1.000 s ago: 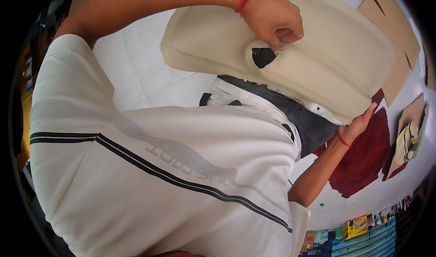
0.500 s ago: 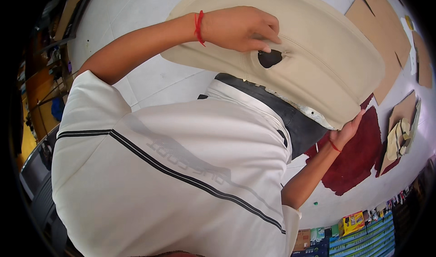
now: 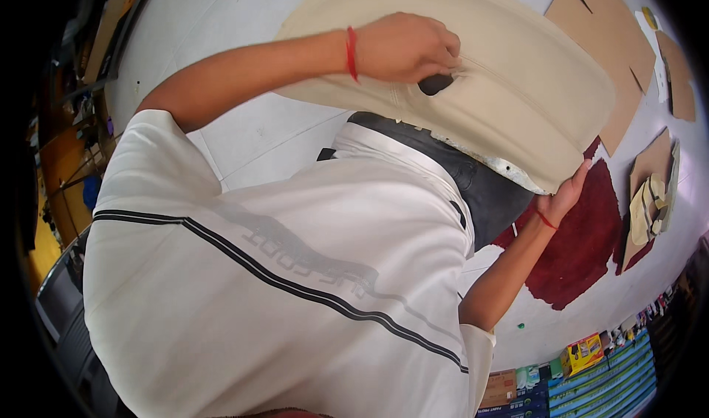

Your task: The person sits on the floor and repeatedly presses, bends, and aligns the edges of a beige plastic car part, likely a door panel, to fit it over a red carpet. They turn the part over and continue adjusting its shape by hand.

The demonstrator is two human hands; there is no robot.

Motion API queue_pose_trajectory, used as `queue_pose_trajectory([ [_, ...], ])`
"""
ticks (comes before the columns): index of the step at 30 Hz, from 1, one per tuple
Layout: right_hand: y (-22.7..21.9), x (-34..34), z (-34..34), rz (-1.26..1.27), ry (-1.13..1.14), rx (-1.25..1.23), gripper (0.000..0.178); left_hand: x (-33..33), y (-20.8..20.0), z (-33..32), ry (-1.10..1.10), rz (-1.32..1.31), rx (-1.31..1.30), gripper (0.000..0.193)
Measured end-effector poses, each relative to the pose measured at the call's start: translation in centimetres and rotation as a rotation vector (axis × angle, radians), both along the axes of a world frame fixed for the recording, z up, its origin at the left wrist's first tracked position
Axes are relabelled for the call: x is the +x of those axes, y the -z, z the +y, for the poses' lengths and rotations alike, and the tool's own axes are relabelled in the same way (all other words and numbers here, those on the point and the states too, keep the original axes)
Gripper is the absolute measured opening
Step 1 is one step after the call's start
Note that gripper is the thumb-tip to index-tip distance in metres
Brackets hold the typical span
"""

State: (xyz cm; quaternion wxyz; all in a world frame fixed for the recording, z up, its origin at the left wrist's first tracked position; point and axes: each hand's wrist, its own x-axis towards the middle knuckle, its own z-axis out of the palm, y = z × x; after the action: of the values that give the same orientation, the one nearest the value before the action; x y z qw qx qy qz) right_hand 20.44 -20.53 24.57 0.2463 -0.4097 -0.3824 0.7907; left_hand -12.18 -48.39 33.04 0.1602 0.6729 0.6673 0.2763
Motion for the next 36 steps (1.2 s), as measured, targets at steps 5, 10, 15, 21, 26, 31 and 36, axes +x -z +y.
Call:
queue_pose_trajectory([
  [5,0.5,0.4,0.7,0.006,-0.038,-0.008,0.056,-4.7,-0.3,3.6,0.097,-0.427,-0.408,0.02],
  [10,1.2,0.4,-0.2,-0.042,0.0,-0.048,0.057,-5.8,-2.2,8.7,0.158,-0.443,-0.873,0.032],
  [15,1.4,0.1,-0.5,-0.041,0.01,-0.071,0.057,-6.1,-1.8,11.2,0.256,-0.503,-1.108,0.028],
  [21,2.3,0.8,-0.4,-0.004,0.023,-0.097,0.056,-4.8,-1.8,11.7,0.407,-0.31,-1.106,0.036],
  [26,1.9,1.0,-1.4,0.028,0.05,-0.136,0.056,-4.1,-2.6,11.4,0.374,-0.309,-0.96,0.029],
  [31,2.7,1.3,-1.6,0.012,0.074,-0.138,0.057,-2.9,-2.7,9.3,0.284,-0.124,-0.623,0.024],
  [36,2.7,1.3,-2.6,-0.068,0.158,-0.151,0.056,-1.5,0.3,4.3,0.081,-0.157,-0.188,0.024],
])
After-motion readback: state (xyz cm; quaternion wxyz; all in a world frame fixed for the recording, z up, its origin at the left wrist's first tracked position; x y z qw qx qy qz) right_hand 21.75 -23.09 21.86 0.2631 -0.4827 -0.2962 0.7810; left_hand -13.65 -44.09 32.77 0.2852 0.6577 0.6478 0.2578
